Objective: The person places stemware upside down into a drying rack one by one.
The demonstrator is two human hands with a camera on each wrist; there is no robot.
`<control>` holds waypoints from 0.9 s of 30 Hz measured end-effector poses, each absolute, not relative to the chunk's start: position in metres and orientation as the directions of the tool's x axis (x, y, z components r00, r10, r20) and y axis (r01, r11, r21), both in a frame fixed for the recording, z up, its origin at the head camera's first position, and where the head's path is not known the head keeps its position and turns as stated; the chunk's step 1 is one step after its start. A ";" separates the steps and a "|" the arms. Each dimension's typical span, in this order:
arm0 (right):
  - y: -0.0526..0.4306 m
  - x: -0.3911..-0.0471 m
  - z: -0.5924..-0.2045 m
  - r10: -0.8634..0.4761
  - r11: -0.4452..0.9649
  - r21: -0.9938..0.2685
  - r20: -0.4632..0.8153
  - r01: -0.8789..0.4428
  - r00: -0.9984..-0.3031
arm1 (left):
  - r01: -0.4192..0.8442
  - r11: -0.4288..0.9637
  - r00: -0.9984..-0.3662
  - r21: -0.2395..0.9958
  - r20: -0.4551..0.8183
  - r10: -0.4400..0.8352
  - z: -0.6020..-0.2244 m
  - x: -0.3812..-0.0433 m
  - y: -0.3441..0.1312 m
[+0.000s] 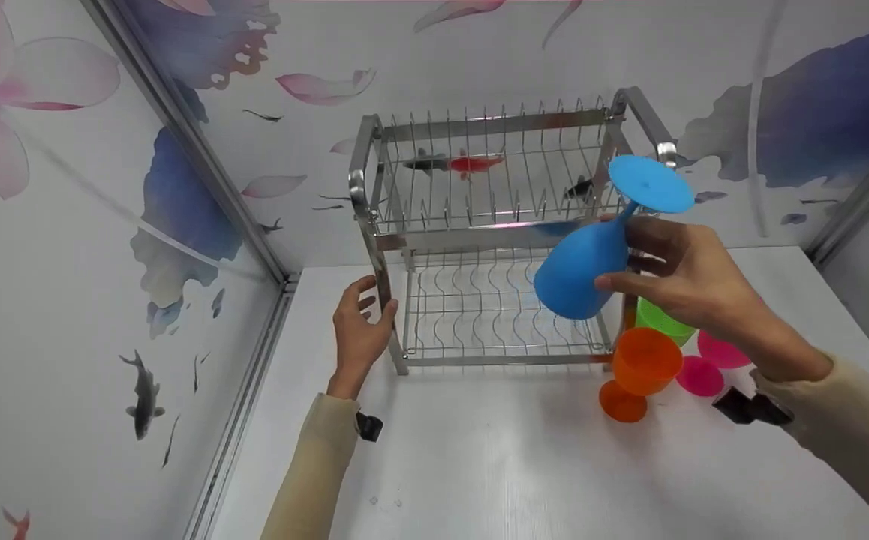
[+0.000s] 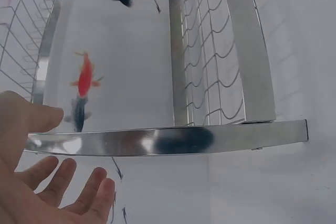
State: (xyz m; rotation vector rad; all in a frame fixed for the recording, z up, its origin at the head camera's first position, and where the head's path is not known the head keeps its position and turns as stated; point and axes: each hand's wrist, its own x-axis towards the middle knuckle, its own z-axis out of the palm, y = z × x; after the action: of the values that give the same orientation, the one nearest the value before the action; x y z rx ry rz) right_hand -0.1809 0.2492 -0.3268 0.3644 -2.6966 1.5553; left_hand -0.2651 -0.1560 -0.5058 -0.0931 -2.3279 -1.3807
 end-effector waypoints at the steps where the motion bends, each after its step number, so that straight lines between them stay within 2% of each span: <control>1: 0.249 -0.182 -0.321 -0.198 0.492 -0.846 0.120 -0.205 -0.973 | 0.264 0.502 -0.909 0.824 0.386 -0.156 -0.508 -0.267 -0.156; 11: 0.255 -0.194 -0.270 -0.200 0.543 -0.814 0.111 -0.205 -0.973 | 0.262 0.487 -0.914 0.833 0.376 -0.152 -0.516 -0.276 -0.159; 19: 0.253 -0.208 -0.233 -0.210 0.579 -0.745 0.258 -0.333 -0.943 | 0.240 0.546 -0.924 0.803 0.362 -0.127 -0.512 -0.279 -0.161; 27: 0.248 -0.234 -0.207 -0.159 0.630 -0.712 0.274 -0.311 -0.948 | 0.217 0.532 -0.939 0.819 0.324 -0.115 -0.510 -0.280 -0.159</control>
State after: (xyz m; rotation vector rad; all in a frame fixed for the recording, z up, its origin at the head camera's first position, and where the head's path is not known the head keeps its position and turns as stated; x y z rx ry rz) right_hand -0.2345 0.2477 -0.2068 0.3884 -2.6653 1.2163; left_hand -0.2802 -0.1586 -0.5100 -0.0843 -2.4357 -1.3710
